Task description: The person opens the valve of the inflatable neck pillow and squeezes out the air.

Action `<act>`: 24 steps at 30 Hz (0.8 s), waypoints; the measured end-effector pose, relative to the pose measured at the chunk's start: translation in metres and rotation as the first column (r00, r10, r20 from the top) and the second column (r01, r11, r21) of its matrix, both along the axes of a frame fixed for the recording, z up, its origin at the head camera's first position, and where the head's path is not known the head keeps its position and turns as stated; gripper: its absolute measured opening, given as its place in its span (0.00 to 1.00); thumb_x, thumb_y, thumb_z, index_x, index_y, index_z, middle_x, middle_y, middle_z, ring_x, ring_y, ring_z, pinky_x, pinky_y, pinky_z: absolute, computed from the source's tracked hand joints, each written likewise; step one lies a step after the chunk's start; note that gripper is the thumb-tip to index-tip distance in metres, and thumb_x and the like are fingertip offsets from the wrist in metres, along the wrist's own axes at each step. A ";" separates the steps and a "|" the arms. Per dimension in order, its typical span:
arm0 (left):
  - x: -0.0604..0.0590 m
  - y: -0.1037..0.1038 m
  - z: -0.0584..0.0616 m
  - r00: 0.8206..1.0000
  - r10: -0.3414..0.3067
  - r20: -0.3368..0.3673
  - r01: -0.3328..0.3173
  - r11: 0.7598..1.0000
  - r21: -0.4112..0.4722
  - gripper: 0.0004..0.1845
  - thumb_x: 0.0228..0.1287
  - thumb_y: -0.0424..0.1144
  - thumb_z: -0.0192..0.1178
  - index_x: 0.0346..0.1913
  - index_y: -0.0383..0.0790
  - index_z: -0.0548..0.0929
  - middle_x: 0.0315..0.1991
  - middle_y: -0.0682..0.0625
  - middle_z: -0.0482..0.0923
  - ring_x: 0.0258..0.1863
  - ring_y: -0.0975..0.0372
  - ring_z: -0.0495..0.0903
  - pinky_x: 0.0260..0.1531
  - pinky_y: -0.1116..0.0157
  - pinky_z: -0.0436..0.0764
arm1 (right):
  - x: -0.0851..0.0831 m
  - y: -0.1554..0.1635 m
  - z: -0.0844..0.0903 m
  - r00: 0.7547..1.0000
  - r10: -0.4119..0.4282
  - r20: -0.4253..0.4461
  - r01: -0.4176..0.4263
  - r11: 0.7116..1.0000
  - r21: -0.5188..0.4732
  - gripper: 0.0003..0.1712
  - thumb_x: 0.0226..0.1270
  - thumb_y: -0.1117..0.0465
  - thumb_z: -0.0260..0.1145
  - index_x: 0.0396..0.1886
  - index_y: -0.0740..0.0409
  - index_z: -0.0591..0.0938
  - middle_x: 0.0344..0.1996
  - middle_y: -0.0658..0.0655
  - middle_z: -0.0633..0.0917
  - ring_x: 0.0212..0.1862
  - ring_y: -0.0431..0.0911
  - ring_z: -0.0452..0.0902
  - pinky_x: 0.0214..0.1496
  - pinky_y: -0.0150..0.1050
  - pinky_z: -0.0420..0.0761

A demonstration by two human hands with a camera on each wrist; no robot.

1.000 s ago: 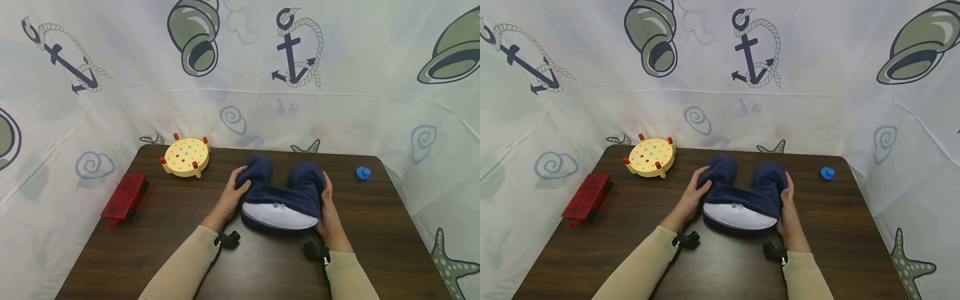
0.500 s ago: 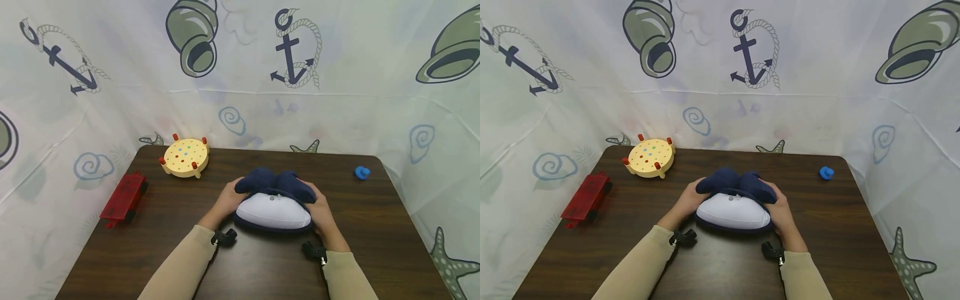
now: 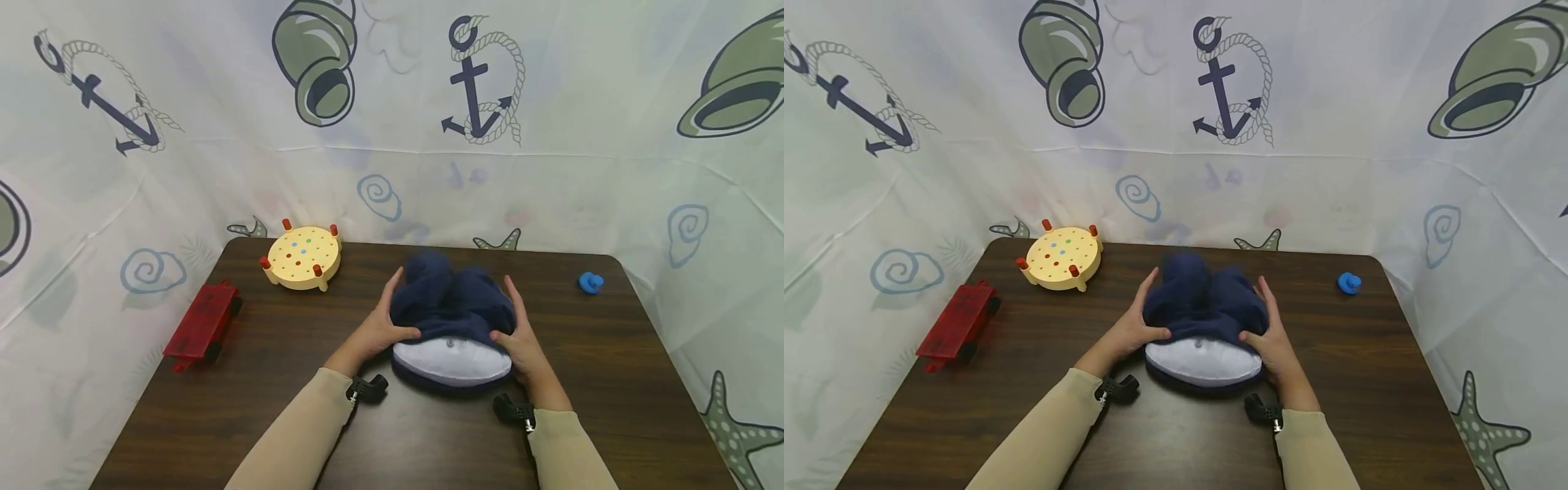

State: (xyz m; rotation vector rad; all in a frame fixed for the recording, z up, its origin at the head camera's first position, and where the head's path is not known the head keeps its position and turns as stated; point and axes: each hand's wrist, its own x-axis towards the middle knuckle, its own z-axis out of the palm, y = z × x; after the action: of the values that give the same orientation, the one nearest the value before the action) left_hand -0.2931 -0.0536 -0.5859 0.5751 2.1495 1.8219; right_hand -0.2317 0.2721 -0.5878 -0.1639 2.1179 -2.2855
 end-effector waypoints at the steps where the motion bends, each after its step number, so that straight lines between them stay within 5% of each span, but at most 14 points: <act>1: 0.000 0.001 0.001 1.000 -0.014 0.000 0.014 0.999 -0.040 0.70 0.53 0.52 0.87 0.89 0.71 0.45 0.91 0.53 0.45 0.89 0.46 0.48 0.84 0.33 0.51 | -0.001 0.000 0.001 1.000 0.009 0.024 -0.010 0.998 0.068 0.63 0.66 0.41 0.81 0.90 0.26 0.51 0.91 0.50 0.49 0.88 0.56 0.46 0.85 0.52 0.54; 5: -0.002 0.006 0.004 0.998 0.031 -0.053 -0.040 0.982 -0.184 0.60 0.57 0.46 0.85 0.88 0.64 0.58 0.86 0.48 0.63 0.84 0.46 0.64 0.82 0.39 0.64 | -0.004 -0.003 0.005 0.992 -0.040 0.117 0.017 0.981 0.194 0.51 0.71 0.58 0.79 0.86 0.27 0.63 0.86 0.47 0.63 0.84 0.52 0.61 0.82 0.49 0.65; 9: -0.003 0.003 0.007 0.985 0.120 -0.123 -0.145 0.965 -0.218 0.35 0.66 0.45 0.78 0.75 0.51 0.80 0.71 0.46 0.84 0.72 0.48 0.81 0.74 0.44 0.76 | -0.003 -0.003 0.006 0.986 -0.124 0.109 0.105 0.981 0.162 0.33 0.74 0.62 0.75 0.75 0.42 0.79 0.70 0.47 0.82 0.69 0.43 0.77 0.67 0.33 0.78; 13: -0.005 0.000 0.004 0.987 0.123 -0.102 -0.142 0.968 -0.205 0.21 0.70 0.46 0.75 0.62 0.48 0.83 0.56 0.47 0.88 0.59 0.52 0.85 0.65 0.48 0.80 | 0.000 -0.003 0.005 0.982 -0.167 0.083 0.159 0.983 0.094 0.23 0.75 0.66 0.73 0.67 0.54 0.81 0.57 0.46 0.85 0.59 0.41 0.79 0.59 0.31 0.81; 16: -0.006 -0.001 0.001 0.994 0.111 -0.008 -0.111 0.991 -0.072 0.29 0.67 0.51 0.78 0.64 0.48 0.76 0.60 0.46 0.83 0.61 0.53 0.80 0.67 0.50 0.76 | 0.001 -0.004 0.004 0.983 -0.169 0.067 0.174 0.982 -0.072 0.34 0.78 0.53 0.73 0.79 0.44 0.72 0.70 0.46 0.77 0.68 0.42 0.73 0.65 0.30 0.77; 20: -0.003 -0.005 0.000 0.991 0.075 0.111 -0.090 0.986 0.139 0.48 0.60 0.52 0.83 0.76 0.51 0.64 0.77 0.43 0.68 0.77 0.48 0.68 0.79 0.45 0.64 | 0.002 -0.003 0.000 0.995 -0.094 0.035 0.100 0.944 -0.315 0.56 0.65 0.29 0.69 0.88 0.26 0.55 0.85 0.51 0.58 0.80 0.47 0.59 0.73 0.29 0.71; 22: -0.002 -0.004 0.000 0.991 0.051 0.121 -0.068 0.989 0.135 0.59 0.56 0.47 0.86 0.83 0.55 0.56 0.85 0.43 0.57 0.83 0.46 0.59 0.82 0.40 0.57 | 0.002 -0.002 -0.001 0.999 -0.026 0.041 0.036 0.954 -0.296 0.59 0.64 0.28 0.71 0.89 0.23 0.51 0.88 0.52 0.52 0.82 0.50 0.56 0.73 0.29 0.70; 24: -0.001 -0.001 0.001 0.995 0.031 0.091 -0.034 0.999 0.033 0.68 0.52 0.43 0.88 0.88 0.60 0.50 0.88 0.45 0.51 0.86 0.45 0.55 0.84 0.38 0.53 | 0.001 -0.003 0.000 0.997 0.020 0.075 -0.007 0.987 -0.160 0.59 0.68 0.35 0.76 0.89 0.22 0.50 0.89 0.51 0.51 0.83 0.51 0.55 0.73 0.29 0.69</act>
State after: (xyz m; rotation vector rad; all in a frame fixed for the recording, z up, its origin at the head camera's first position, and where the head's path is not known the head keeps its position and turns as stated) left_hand -0.2943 -0.0546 -0.5850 0.4585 2.0835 1.8684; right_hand -0.2308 0.2687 -0.5876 -0.0915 1.8919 -2.4121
